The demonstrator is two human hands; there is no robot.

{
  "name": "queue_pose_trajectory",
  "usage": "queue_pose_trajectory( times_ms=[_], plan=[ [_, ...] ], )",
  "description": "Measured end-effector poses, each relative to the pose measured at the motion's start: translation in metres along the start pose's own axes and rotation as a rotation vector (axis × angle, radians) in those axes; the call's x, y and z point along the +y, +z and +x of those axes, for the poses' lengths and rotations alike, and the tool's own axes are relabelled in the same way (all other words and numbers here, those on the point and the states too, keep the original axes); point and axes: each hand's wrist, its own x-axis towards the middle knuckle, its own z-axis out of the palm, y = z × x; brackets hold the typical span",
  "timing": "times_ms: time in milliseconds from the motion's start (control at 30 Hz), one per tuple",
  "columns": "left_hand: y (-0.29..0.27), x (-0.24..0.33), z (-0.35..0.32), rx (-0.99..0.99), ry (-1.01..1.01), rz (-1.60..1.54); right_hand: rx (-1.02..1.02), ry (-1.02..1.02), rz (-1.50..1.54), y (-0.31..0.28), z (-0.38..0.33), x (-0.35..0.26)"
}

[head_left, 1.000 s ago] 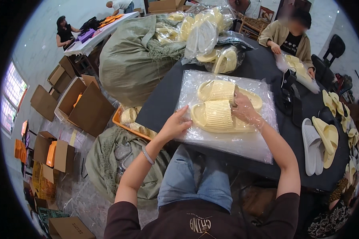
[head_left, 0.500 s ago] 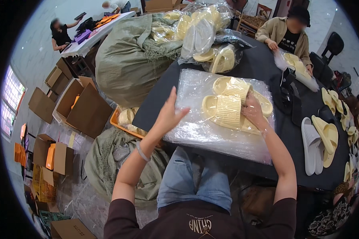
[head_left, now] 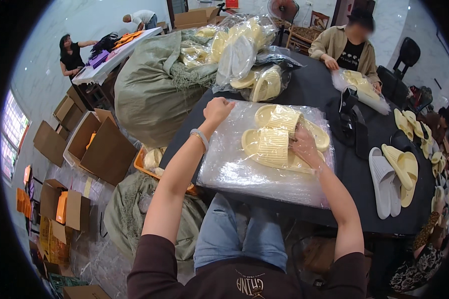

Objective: The person places pairs of yellow and white plastic slippers onto a sheet of bubble wrap on a table. They fold the bubble wrap over the slippers to enclose them and then place the wrapped pairs onto a growing stack. The process is repeated for multiple pairs of slippers.

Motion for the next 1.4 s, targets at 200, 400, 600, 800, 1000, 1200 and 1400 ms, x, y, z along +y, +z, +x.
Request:
queue_pose_trajectory(
  times_ms=[200, 400, 600, 800, 1000, 1200, 1400],
  plan=[
    [0.021, -0.019, 0.018, 0.224, -0.058, -0.276, -0.044, 0.023, -0.037, -0.003, -0.002, -0.003],
    [0.034, -0.011, -0.004, 0.223, -0.349, -0.450, 0.048, 0.040, -0.027, -0.003, -0.009, 0.005],
    [0.054, -0.028, -0.011, 0.637, 0.064, -0.044, 0.028, 0.016, -0.108, 0.004, -0.007, 0.010],
    [0.037, -0.042, -0.062, 0.066, 0.389, 0.230, 0.027, -0.010, -0.046, -0.001, -0.004, -0.001],
    [0.034, -0.045, -0.078, -0.084, 0.334, 0.335, 0.021, -0.030, -0.083, -0.015, -0.010, 0.009],
    [0.037, -0.041, -0.078, -0.056, 0.352, 0.331, 0.110, 0.282, -0.308, -0.062, -0.038, 0.041],
    [0.038, -0.040, -0.079, -0.041, 0.358, 0.350, 0.274, 0.494, -0.607, -0.155, -0.049, 0.047]
  ],
)
